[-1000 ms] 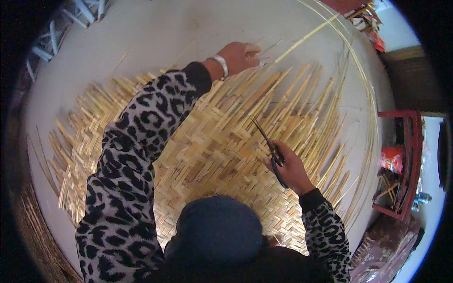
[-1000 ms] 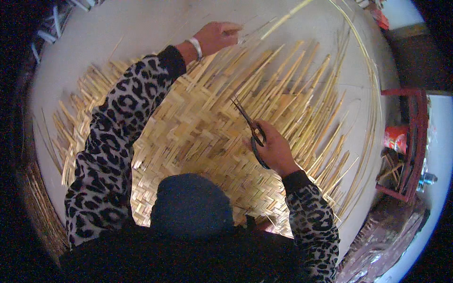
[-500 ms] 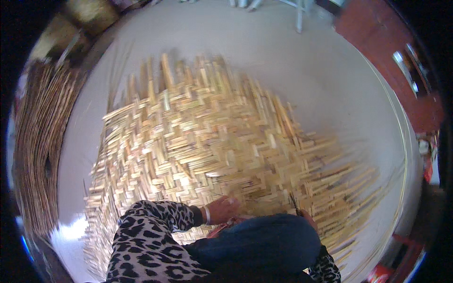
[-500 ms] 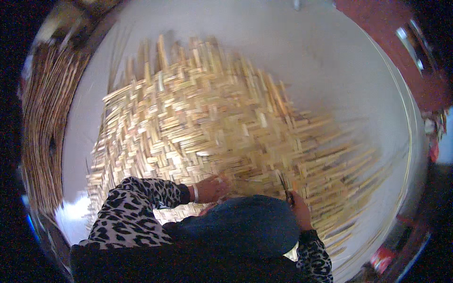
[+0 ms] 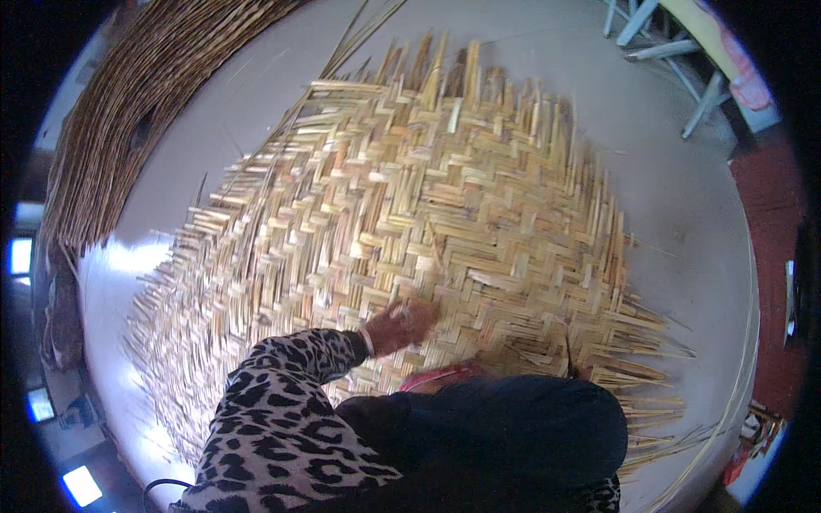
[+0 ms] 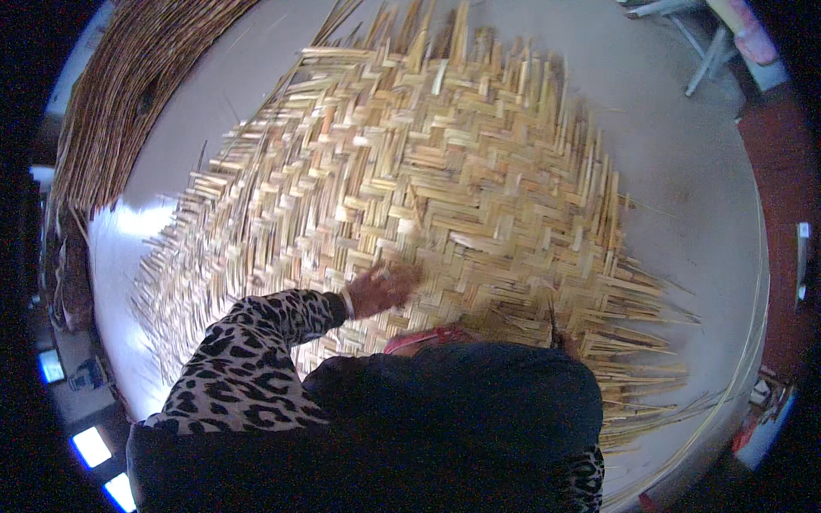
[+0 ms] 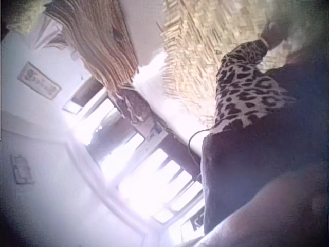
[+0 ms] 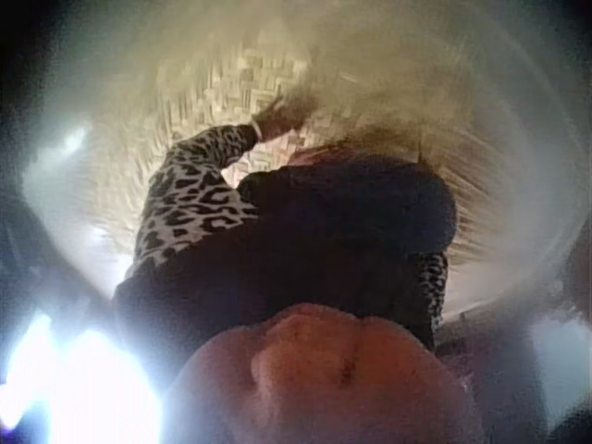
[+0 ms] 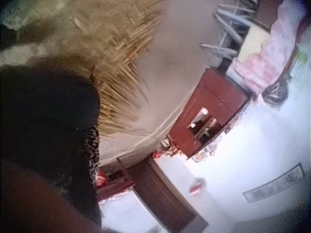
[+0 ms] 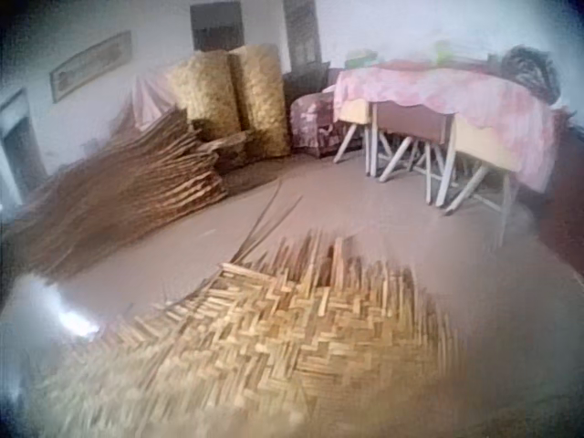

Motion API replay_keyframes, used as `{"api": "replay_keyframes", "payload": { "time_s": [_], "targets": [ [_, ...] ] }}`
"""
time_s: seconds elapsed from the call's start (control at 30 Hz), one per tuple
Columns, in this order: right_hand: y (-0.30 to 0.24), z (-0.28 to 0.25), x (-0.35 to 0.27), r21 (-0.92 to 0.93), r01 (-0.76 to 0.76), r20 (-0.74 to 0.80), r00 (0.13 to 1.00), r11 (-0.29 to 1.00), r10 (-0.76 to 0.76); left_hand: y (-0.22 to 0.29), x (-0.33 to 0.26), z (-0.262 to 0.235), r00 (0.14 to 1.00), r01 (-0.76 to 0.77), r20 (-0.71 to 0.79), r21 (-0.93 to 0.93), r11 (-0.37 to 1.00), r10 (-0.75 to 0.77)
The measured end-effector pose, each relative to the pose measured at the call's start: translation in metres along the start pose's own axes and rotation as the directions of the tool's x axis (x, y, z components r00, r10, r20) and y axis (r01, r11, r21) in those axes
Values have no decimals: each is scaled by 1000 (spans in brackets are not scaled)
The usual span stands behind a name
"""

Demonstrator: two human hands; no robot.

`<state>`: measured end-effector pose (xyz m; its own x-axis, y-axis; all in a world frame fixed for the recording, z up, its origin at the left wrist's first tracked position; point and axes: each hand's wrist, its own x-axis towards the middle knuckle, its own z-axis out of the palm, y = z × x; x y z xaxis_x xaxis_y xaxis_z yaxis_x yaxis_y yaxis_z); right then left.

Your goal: The person weaves a large flat basket using thin bamboo strips. They interlace the strips by hand, occasionally using scissors to trim excess material. The woven mat grows steadily as the person continues the repetitive weaving pattern.

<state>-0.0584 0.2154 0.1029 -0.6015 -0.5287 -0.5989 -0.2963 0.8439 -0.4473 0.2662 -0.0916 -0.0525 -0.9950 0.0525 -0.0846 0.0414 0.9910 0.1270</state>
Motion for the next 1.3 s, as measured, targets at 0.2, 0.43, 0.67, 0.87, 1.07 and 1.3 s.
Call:
{"api": "replay_keyframes", "payload": {
  "time_s": [0.2, 0.43, 0.67, 0.87, 1.07, 1.3],
  "targets": [
    [3, 1, -7, -30, -17, -3, 1000, 999, 17, -85, -56, -13, 571, 817, -94, 155, 555, -815],
    [12, -1, -12, -59, -66, -20, 998, 996, 65, -226, -163, -23, -296, 955, 75, 38, -294, -952],
    [10, 6, -20, -94, -126, -32, 992, 988, 123, -284, -225, 19, -281, 959, 163, 10, -284, -946],
    [3, 16, -30, -134, -169, -38, 986, 977, 165, -267, -207, -17, -270, 962, 161, 5, -273, -949],
    [-1, 22, -26, -155, -159, -54, 987, 975, 152, -268, -184, -25, -146, 987, 126, -43, -153, -981],
    [10, -5, -2, -169, -111, -47, 993, 979, 104, -244, -132, -38, -193, 851, -254, -525, -33, -948]
  ]
}}
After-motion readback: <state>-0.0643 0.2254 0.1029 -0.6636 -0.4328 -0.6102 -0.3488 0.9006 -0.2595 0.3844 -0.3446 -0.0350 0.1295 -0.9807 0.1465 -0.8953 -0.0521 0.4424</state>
